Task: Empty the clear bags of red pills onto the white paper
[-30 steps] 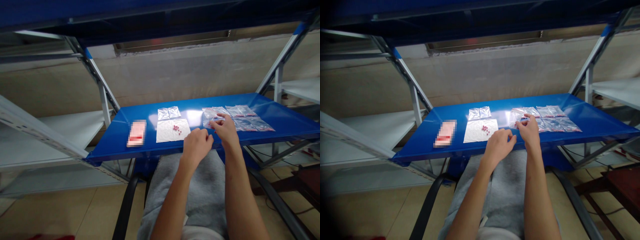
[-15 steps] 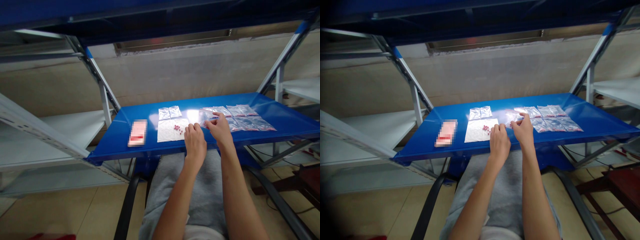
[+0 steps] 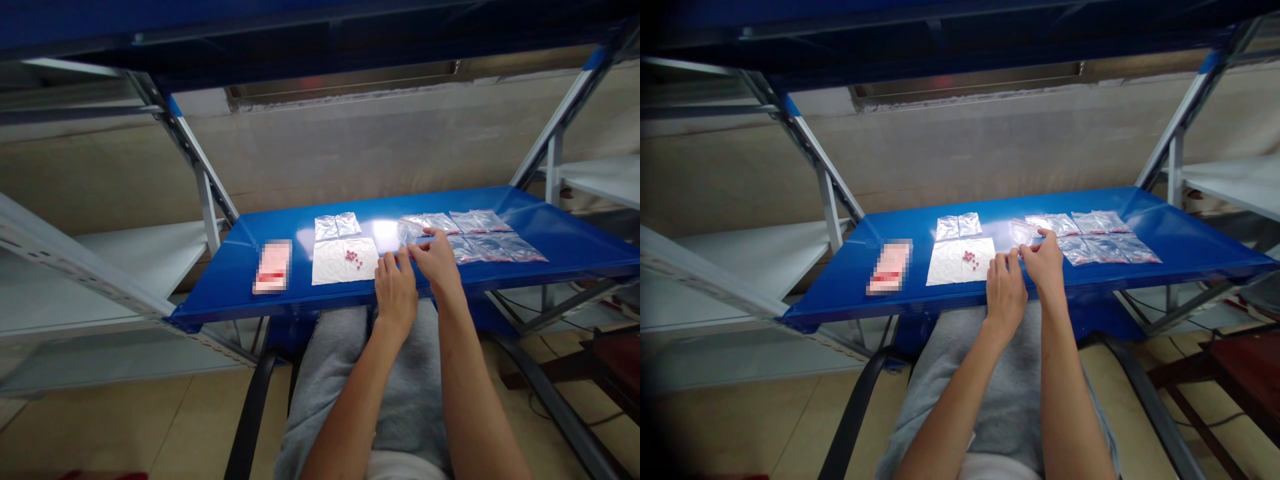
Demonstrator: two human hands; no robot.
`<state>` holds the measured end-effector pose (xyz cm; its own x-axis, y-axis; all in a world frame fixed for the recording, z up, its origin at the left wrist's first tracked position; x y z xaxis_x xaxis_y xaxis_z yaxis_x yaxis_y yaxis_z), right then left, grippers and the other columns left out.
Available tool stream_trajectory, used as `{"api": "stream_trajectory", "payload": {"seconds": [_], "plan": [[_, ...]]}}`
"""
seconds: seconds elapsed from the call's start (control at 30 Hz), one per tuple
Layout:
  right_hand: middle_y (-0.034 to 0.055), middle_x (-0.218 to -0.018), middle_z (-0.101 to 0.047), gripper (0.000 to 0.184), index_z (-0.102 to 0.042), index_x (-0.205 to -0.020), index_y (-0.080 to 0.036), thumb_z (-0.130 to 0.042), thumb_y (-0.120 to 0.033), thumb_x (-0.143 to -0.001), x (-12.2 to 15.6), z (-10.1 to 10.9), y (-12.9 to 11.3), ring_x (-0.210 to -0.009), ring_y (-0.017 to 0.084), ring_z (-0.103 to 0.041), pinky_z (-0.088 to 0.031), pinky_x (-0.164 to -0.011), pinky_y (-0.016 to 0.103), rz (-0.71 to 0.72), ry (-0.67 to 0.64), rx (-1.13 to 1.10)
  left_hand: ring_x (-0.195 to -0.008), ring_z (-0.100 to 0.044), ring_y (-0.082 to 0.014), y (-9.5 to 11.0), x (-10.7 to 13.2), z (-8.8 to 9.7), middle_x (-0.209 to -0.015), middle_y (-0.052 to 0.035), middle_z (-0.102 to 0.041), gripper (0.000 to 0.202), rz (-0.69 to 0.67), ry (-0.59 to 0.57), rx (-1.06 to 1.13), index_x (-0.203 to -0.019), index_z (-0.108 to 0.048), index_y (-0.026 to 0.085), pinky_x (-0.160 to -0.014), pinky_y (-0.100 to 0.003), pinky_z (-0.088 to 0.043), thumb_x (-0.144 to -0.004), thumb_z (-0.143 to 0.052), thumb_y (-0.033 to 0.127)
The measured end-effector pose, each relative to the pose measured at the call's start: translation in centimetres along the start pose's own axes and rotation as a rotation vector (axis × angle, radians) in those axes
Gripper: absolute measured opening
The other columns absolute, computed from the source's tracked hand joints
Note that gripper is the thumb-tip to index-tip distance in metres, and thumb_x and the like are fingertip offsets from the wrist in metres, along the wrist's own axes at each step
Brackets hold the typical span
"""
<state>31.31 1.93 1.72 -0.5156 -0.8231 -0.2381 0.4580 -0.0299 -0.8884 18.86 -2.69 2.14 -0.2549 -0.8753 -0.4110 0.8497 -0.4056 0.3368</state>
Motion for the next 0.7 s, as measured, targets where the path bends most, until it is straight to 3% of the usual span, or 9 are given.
{"api": "stream_trajectory", "payload": {"seconds": [0.23,0.37,0.47,0.57,0.7], "plan": [[0.0029,-0.077,-0.070,0.075,-0.052,-0.137,-0.013,-0.068,-0.041,-0.070,0.1,-0.1,-0.1,-0.080,0.028,-0.070,-0.054,-0.071,0.038,-0.050,-0.047,-0.038,-0.121,-0.060,-0.0233,-1.5,-0.9,2.5,-0.128,-0.0144,-0.060,0.051,0.140,0.068,0.274,-0.147,-0.046,0.018,-0.104,-0.032,-0.049,-0.096,-0.049,0.012],[0.0020,-0.075,-0.069,0.076,-0.053,-0.133,-0.013,-0.070,-0.046,-0.067,0.7,-0.7,-1.0,-0.076,0.026,-0.069,-0.052,-0.064,0.035,-0.070,-0.162,-0.170,-0.098,-0.067,-0.0199,-4.1,-2.2,3.6,-0.107,-0.0091,-0.067,0.030,0.268,0.078,0.584,-0.126,-0.065,0.017,-0.090,-0.032,-0.054,-0.097,-0.060,0.026],[0.0000,-0.073,-0.067,0.075,-0.054,-0.130,-0.015,-0.073,-0.048,-0.065,1.3,-1.4,-2.0,-0.070,0.024,-0.067,-0.050,-0.059,0.032,-0.063,-0.230,-0.289,-0.083,-0.065,-0.0166,-5.8,-2.6,3.7,-0.102,-0.0074,-0.069,0.042,0.335,0.002,0.832,-0.121,-0.069,0.017,-0.077,-0.029,-0.053,-0.087,-0.078,0.040],[-0.0016,-0.072,-0.067,0.076,-0.053,-0.129,-0.018,-0.077,-0.047,-0.063,1.9,-2.2,-2.9,-0.067,0.022,-0.067,-0.051,-0.057,0.031,-0.073,-0.261,-0.357,-0.075,-0.064,-0.0136,-6.7,-2.7,3.4,-0.103,-0.0076,-0.071,0.051,0.324,-0.107,0.999,-0.122,-0.071,0.016,-0.068,-0.026,-0.051,-0.077,-0.086,0.033],[-0.0006,-0.074,-0.069,0.075,-0.049,-0.131,-0.019,-0.078,-0.047,-0.067,2.5,-3.0,-3.8,-0.069,0.022,-0.070,-0.051,-0.056,0.028,-0.113,-0.326,-0.414,-0.074,-0.067,-0.0141,-8.2,-2.9,3.2,-0.096,-0.0083,-0.076,0.029,0.321,-0.087,1.056,-0.111,-0.077,0.014,-0.069,-0.026,-0.052,-0.083,-0.077,0.021]]}}
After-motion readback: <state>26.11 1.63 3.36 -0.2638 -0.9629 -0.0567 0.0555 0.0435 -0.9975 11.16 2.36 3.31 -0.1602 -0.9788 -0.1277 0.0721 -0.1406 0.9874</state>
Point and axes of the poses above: each hand's wrist, its own x-axis away from the middle knuckle, its own z-axis out of the back of the hand, y = z × x, the point moved 5 cm from there along -x, towards the middle knuckle
